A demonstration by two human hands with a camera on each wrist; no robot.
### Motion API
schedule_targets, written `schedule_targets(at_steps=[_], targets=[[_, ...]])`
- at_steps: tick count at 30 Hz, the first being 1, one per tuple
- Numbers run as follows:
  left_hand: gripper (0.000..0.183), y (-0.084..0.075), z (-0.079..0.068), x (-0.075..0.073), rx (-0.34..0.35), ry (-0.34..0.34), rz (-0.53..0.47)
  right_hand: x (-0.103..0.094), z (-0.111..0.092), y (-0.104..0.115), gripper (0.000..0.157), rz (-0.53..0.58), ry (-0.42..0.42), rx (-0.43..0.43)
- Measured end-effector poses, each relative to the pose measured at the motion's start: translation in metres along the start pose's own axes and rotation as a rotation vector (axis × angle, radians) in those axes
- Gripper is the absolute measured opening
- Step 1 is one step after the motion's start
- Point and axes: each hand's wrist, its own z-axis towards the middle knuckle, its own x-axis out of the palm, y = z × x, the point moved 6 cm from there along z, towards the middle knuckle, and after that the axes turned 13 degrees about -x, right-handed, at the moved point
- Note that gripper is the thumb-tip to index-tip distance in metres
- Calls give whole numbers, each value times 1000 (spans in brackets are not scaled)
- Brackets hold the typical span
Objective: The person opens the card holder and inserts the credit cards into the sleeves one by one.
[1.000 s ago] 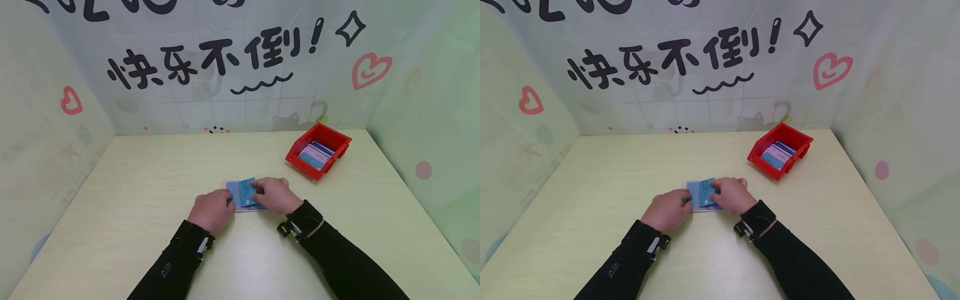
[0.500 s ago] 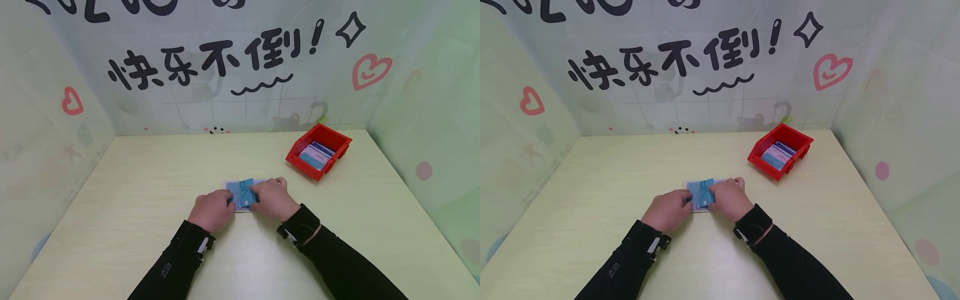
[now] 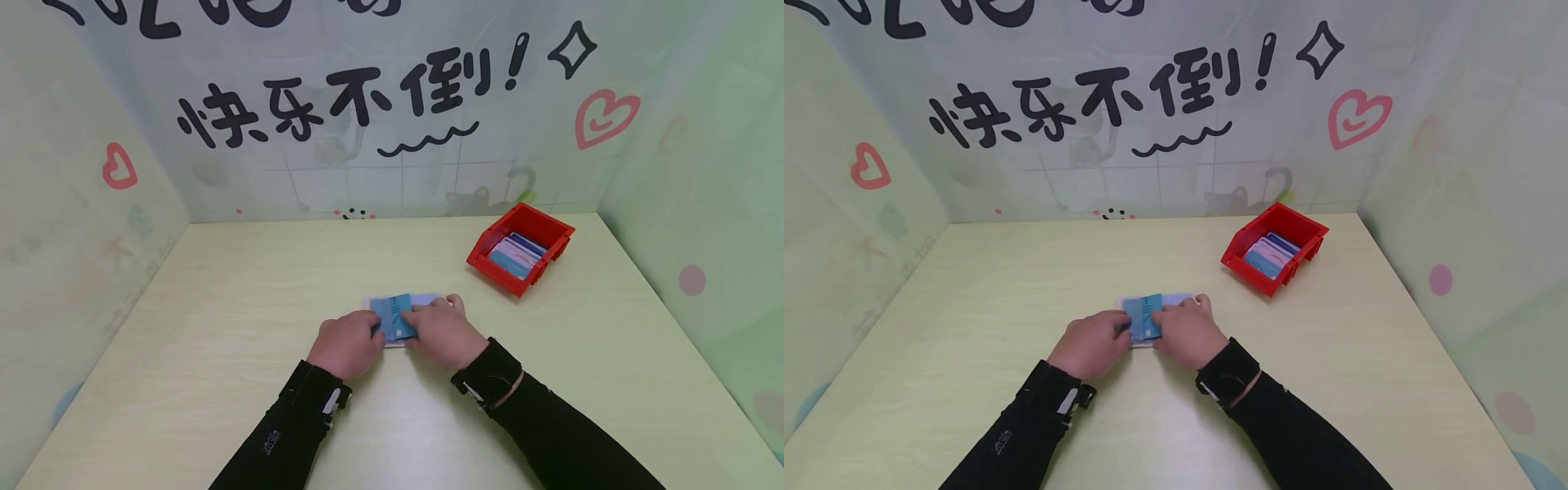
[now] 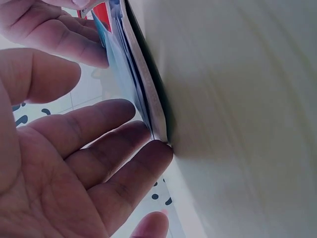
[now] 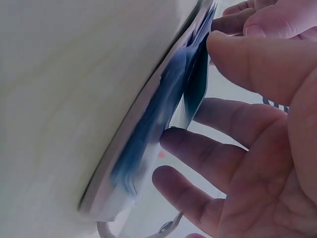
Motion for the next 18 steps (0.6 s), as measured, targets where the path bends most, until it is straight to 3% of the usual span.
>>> schedule_targets(at_steps=[18], targets=[[28,-1,-2,-3,31,-7,12,2,-2,12,57,-17,-4,-56]])
